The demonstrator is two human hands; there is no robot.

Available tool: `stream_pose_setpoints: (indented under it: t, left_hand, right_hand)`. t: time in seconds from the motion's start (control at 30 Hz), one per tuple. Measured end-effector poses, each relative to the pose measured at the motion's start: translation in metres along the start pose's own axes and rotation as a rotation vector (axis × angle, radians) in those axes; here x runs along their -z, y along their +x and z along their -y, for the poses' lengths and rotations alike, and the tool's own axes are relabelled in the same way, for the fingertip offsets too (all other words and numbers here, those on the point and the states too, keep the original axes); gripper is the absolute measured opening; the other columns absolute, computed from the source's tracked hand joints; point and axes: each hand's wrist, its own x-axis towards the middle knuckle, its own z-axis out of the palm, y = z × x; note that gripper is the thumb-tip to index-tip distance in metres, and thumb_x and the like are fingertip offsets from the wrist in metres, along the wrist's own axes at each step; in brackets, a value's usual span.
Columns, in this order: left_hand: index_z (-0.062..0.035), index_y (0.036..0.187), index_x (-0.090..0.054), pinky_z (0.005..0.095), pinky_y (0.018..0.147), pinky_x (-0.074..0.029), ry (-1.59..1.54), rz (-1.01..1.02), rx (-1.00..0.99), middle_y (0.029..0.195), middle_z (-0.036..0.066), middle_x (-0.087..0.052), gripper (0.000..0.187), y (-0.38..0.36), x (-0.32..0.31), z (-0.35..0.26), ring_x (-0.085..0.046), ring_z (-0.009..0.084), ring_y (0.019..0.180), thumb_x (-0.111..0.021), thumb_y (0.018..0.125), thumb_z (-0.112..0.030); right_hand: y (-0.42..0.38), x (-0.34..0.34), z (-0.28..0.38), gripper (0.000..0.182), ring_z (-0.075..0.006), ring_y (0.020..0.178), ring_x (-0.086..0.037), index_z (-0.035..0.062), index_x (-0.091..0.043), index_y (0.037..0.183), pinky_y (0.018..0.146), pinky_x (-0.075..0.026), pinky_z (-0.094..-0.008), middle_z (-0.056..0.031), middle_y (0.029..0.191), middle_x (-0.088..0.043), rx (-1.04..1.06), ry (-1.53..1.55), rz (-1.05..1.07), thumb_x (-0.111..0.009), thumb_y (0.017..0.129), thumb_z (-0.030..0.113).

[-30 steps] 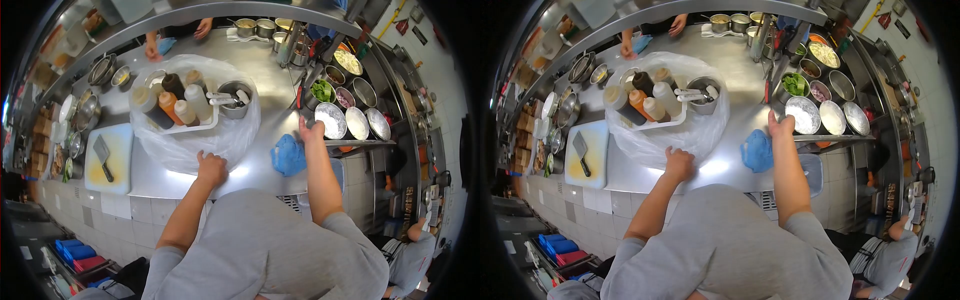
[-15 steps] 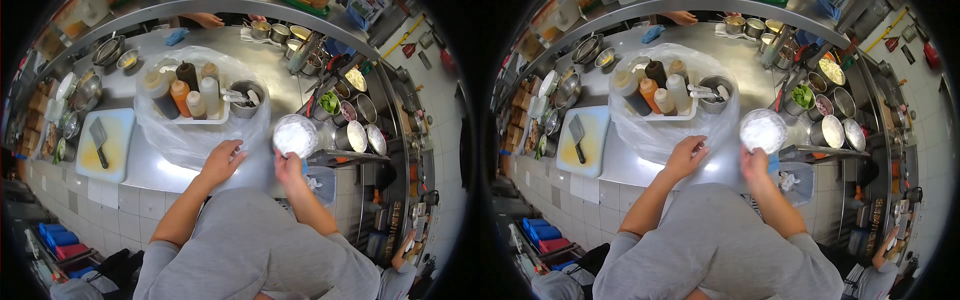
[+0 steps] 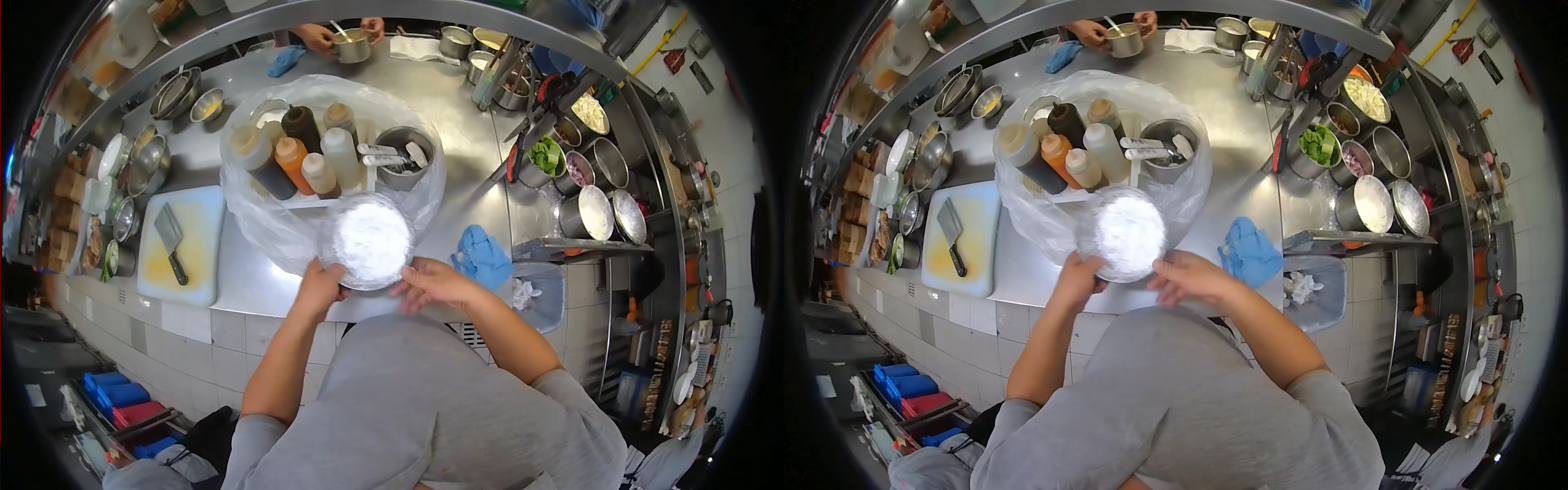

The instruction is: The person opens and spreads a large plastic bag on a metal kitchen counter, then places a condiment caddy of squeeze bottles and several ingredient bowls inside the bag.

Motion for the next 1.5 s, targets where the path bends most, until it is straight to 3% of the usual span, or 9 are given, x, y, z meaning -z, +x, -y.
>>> stream_pose_setpoints:
  t: [0.1,0.17,0.27,0.47,0.7,1.03,1.2,1.27,1.5]
  left_hand:
    - [0.0033,0.115,-0.059,0.0261,0.046,-0.044,-0.12,-0.093,0.006,0.083,0.009,-0.064,0.028,-0.002,0.03,-0.004,-0.055,0.0129,0.056,-0.057,0.091,-0.01]
    - [0.0047,0.114,-0.058,0.0265,0.045,-0.045,-0.146,-0.124,-0.005,0.082,0.01,-0.064,0.027,-0.003,0.036,-0.008,-0.055,0.013,0.055,-0.056,0.091,-0.01]
    - [0.0056,0.112,-0.057,0.0268,0.046,-0.045,-0.16,-0.19,0.002,0.081,0.01,-0.063,0.026,-0.004,0.031,-0.015,-0.054,0.0132,0.055,-0.056,0.091,-0.009]
    - [0.0047,0.114,-0.056,0.0254,0.047,-0.042,-0.324,-0.021,0.006,0.082,0.012,-0.064,0.025,0.014,-0.014,-0.018,-0.053,0.0135,0.056,-0.053,0.093,-0.01]
    - [0.003,0.124,-0.053,0.025,0.049,-0.047,-0.038,-0.065,-0.105,0.091,0.013,-0.064,0.034,0.053,-0.083,0.005,-0.06,0.0154,0.067,-0.054,0.093,-0.012]
    - [-0.0042,0.146,-0.043,0.0273,0.058,-0.047,-0.12,-0.031,0.035,0.098,0.01,-0.068,0.052,0.039,-0.102,0.045,-0.062,0.0148,0.075,-0.057,0.1,-0.024]
    - [-0.0106,0.165,-0.023,0.0287,0.071,-0.046,-0.182,-0.266,-0.125,0.124,0.008,-0.062,0.081,0.003,-0.068,0.049,-0.061,0.0145,0.091,-0.066,0.099,-0.03]
    - [-0.0109,0.163,-0.027,0.0305,0.075,-0.046,-0.155,-0.382,-0.15,0.129,0.007,-0.058,0.078,-0.009,-0.052,0.047,-0.061,0.0144,0.093,-0.066,0.099,-0.03]
    - [-0.0107,0.162,-0.031,0.0316,0.079,-0.044,-0.228,-0.565,-0.136,0.131,0.004,-0.056,0.073,-0.029,-0.018,0.06,-0.058,0.0131,0.097,-0.065,0.099,-0.031]
  right_hand:
    - [0.077,0.058,-0.041,0.072,-0.0237,0.095,-0.073,-0.0031,-0.043,0.15,0.079,-0.06,-0.0351,-0.0183,0.117,-0.07,0.222,-0.328,-0.114,-0.07,0.1,0.042]
    - [0.111,0.068,-0.045,0.076,-0.0228,0.097,-0.068,-0.0066,-0.046,0.147,0.08,-0.057,-0.0358,-0.0183,0.126,-0.066,0.596,-0.24,-0.946,-0.078,0.094,0.038]
    - [0.121,0.05,-0.008,0.072,-0.0247,0.102,-0.066,-0.0063,-0.053,0.14,0.084,-0.056,-0.0376,-0.0179,0.127,-0.065,0.418,0.412,-0.789,-0.082,0.09,0.037]
    - [0.146,0.09,-0.014,0.055,-0.0356,0.11,-0.069,-0.0045,-0.056,0.137,0.088,-0.059,-0.0473,-0.0231,0.123,-0.068,0.165,0.202,-0.504,-0.074,0.089,0.017]
    - [0.076,0.097,-0.04,0.041,-0.026,0.086,-0.064,-0.0061,-0.063,0.124,0.078,-0.053,-0.0393,-0.0166,0.102,-0.069,0.374,0.401,-0.716,-0.064,0.089,0.015]
    - [0.025,0.094,-0.041,0.05,-0.018,0.087,-0.064,-0.0005,-0.06,0.134,0.079,-0.052,-0.0352,-0.0116,0.111,-0.071,0.423,-0.298,-0.584,-0.067,0.095,0.029]
    - [-0.021,0.17,-0.003,0.089,-0.0364,0.138,-0.05,-0.0021,-0.017,0.162,0.113,-0.044,-0.0444,-0.0262,0.155,-0.044,0.743,0.692,-0.74,-0.057,0.104,0.052]
    - [-0.055,0.181,0.054,0.098,-0.0434,0.156,-0.018,0.0039,0.001,0.165,0.124,-0.032,-0.0528,-0.0259,0.171,-0.001,0.702,1.217,-0.749,-0.043,0.104,0.067]
    - [-0.037,0.316,0.085,0.082,-0.043,0.143,-0.042,0.0113,-0.024,0.163,0.109,-0.048,-0.0589,-0.0153,0.166,-0.029,0.806,1.388,-1.235,-0.023,0.106,0.069]
